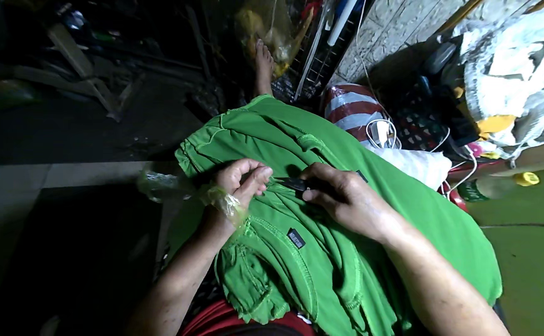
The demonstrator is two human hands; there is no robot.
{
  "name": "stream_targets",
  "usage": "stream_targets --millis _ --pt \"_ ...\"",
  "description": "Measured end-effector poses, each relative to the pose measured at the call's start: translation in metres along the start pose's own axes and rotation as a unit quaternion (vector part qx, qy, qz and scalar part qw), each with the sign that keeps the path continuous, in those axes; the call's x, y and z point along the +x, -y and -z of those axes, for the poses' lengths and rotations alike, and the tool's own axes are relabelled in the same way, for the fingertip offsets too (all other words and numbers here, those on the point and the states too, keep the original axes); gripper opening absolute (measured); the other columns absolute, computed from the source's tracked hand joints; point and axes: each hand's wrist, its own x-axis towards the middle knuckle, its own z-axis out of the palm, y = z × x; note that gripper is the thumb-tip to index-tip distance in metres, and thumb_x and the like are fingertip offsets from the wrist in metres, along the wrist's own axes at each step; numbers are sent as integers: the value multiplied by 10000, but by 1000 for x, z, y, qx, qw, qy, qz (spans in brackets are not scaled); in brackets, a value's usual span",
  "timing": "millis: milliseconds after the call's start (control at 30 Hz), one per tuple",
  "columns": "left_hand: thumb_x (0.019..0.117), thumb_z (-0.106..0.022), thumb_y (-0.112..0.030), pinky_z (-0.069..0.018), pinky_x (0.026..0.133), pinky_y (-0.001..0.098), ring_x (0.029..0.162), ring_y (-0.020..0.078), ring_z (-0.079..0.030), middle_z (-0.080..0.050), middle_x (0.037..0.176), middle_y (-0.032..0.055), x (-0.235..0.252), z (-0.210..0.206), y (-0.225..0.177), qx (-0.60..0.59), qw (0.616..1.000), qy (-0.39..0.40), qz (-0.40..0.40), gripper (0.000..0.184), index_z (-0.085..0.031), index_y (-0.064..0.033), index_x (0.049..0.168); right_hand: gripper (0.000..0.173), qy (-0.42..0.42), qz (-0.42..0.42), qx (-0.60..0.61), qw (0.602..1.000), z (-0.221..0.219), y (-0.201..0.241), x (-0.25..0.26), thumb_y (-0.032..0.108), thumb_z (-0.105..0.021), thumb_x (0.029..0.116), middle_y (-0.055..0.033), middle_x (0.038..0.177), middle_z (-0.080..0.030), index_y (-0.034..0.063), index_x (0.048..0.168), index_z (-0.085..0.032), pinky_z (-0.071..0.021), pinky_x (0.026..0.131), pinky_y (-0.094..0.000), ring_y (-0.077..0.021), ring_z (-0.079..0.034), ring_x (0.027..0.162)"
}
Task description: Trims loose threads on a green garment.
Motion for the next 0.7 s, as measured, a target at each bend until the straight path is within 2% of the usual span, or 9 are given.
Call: stream_targets --millis 100,200,267,367,433,500,567,600,700 --pt "1011 -605 -111 -500 639 102 648 -73 -581 -633 745 -94 2 1 2 -21 1000 -5 3 112 -680 -38 973 177 21 -18 10 1000 5 1 2 117 -701 943 -21 822 -665 78 1114 -675 -532 657 -334 -112 -628 711" --pt "1024 -584 -95 -482 611 97 630 -66 -565 -626 731 -108 3 2 1 -76 996 -13 40 120 -678 -65 956 162 -1 1 -12 1000 -2 0 3 104 -680 947 -58 814 -668 60 1103 -683 -538 644 -428 -186 -646 710" --pt "1032 -571 -99 -477 591 98 614 -64 -558 -627 722 -121 4 5 3 -95 994 -20 54 140 -677 -86 940 138 -8 10 -16 1000 -4 -1 3 94 -663 957 -67 819 -680 55 1086 -695 -548 651 -447 -200 -661 714" --pt "949 -685 -86 -525 678 113 703 -62 -607 -666 817 -79 0 6 5 -4 1000 -15 -14 66 -726 -39 928 130 -1 -22 23 999 0 -1 3 106 -654 972 -39 796 -648 52 1087 -681 -519 631 -352 -132 -611 677" --pt "896 -743 -141 -510 772 146 825 -31 -614 -678 892 -35 -3 1 8 61 995 -22 -79 92 -762 -51 891 127 12 -68 72 995 4 1 3 109 -655 985 -22 812 -636 57 1100 -645 -515 637 -281 -86 -601 684" --pt "882 -766 -174 -513 730 170 805 18 -618 -675 901 23 -4 -5 7 121 984 -32 -129 118 -789 -58 890 122 9 -92 99 991 5 2 4 102 -657 982 -12 805 -621 66 1095 -630 -494 613 -256 -71 -584 670" --pt "909 -726 -163 -471 598 179 667 57 -564 -656 874 81 -4 -10 5 182 966 -27 -184 140 -776 -33 896 140 0 -103 98 990 3 3 4 108 -657 981 -14 815 -623 65 1111 -628 -498 615 -259 -70 -586 671" --pt "932 -692 -153 -468 569 213 633 93 -555 -654 878 102 -4 -11 3 215 956 -19 -197 146 -753 -23 904 147 -2 -105 97 990 2 4 3 111 -656 982 -16 818 -622 63 1118 -626 -498 615 -260 -71 -585 672" --pt "975 -642 -120 -500 616 347 669 202 -579 -633 903 150 -5 -11 -2 239 957 0 -164 161 -705 22 935 154 -4 -102 99 990 3 5 2 108 -663 979 -23 815 -622 52 1118 -626 -497 617 -262 -76 -582 671"
